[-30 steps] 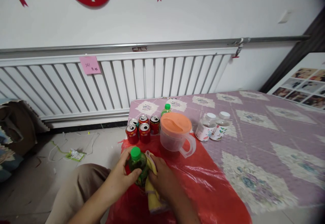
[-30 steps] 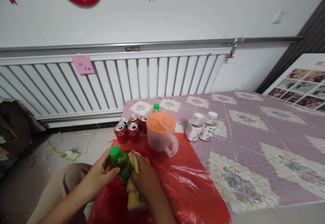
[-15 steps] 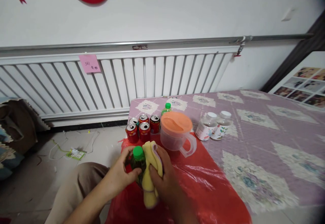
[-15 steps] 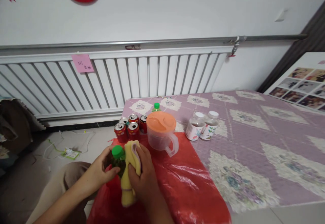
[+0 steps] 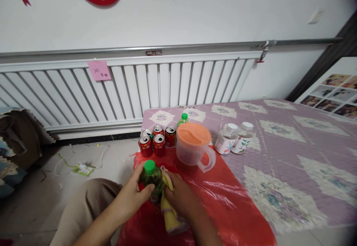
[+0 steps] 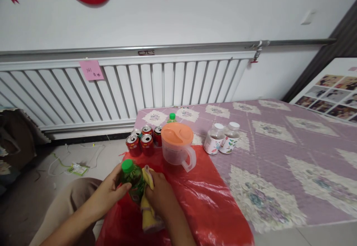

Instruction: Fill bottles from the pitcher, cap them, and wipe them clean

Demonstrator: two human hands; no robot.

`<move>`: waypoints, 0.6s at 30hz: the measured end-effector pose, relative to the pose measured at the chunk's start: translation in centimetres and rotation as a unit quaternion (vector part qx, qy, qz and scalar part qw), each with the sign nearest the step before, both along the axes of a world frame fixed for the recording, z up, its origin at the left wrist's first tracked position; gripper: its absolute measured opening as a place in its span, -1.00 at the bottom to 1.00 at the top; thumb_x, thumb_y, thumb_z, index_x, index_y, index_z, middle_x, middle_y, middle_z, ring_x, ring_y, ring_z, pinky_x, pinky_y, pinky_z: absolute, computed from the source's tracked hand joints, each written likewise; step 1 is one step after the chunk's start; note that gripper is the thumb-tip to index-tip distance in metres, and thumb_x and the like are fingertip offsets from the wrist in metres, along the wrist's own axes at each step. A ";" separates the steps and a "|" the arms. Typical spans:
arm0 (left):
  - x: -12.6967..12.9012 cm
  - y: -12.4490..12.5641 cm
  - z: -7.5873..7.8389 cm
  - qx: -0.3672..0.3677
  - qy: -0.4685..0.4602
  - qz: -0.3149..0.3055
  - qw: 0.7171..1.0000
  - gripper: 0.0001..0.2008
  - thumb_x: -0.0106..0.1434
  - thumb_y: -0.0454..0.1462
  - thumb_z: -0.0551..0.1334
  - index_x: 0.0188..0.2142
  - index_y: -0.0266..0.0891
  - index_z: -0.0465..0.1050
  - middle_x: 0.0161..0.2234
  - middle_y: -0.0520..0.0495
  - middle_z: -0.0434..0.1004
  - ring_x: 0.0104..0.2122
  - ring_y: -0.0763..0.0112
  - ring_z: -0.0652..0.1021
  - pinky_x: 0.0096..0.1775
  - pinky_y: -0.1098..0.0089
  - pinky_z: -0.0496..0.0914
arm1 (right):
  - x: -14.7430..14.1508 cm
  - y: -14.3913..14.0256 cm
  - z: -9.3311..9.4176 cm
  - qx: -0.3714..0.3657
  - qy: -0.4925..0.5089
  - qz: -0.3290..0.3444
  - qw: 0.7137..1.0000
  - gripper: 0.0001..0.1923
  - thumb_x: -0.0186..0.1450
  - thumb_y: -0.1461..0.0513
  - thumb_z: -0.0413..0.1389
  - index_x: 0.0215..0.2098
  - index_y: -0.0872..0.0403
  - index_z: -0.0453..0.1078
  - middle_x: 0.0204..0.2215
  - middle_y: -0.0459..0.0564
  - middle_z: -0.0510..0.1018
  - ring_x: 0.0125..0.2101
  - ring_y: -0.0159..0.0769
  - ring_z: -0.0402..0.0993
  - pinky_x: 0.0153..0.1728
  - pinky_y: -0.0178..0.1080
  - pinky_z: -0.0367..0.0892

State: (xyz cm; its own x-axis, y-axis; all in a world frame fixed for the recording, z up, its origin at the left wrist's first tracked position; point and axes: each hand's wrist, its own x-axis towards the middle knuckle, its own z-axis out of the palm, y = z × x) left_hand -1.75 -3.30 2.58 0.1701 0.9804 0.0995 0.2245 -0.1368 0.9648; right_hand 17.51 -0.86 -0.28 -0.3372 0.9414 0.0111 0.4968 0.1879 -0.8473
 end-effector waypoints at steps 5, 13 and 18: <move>0.4 0.0 -0.8 0.058 0.049 0.077 0.994 -0.46 0.12 -0.27 0.33 0.10 -0.17 0.32 0.08 -0.15 0.38 0.13 0.09 0.37 0.18 0.16 0.23 | 0.0 -0.1 0.0 0.075 0.070 -0.025 0.994 -0.36 0.21 0.34 0.06 0.26 -0.01 0.23 0.15 0.08 0.39 0.14 -0.18 0.33 0.18 -0.08 0.24; 0.4 0.4 -0.4 0.012 -0.014 0.037 0.999 -0.39 0.14 -0.27 0.34 0.15 -0.17 0.19 0.04 -0.15 0.42 0.05 0.16 0.45 0.13 0.17 0.31 | -0.3 -2.5 0.9 0.356 0.106 -0.011 0.928 -0.26 0.24 0.36 0.07 0.33 -0.12 0.01 0.32 0.09 0.07 0.29 -0.07 0.10 0.20 -0.01 0.23; -0.2 0.7 -0.4 -0.007 -0.036 -0.003 0.999 -0.42 0.15 -0.31 0.32 0.13 -0.17 0.16 0.01 -0.17 0.47 0.03 0.17 0.49 0.12 0.17 0.33 | -0.8 -2.5 0.6 0.352 0.089 -0.021 0.932 -0.26 0.21 0.39 0.06 0.32 -0.10 0.03 0.33 0.12 0.06 0.29 -0.03 0.10 0.19 0.02 0.25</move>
State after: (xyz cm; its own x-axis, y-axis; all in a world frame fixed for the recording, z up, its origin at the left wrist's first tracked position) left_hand -1.97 -2.64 2.21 0.1691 0.9807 0.0980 0.1527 -0.1243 0.9804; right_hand 16.69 -3.35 0.35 -0.2339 0.6924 0.6826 0.3802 0.7113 -0.5912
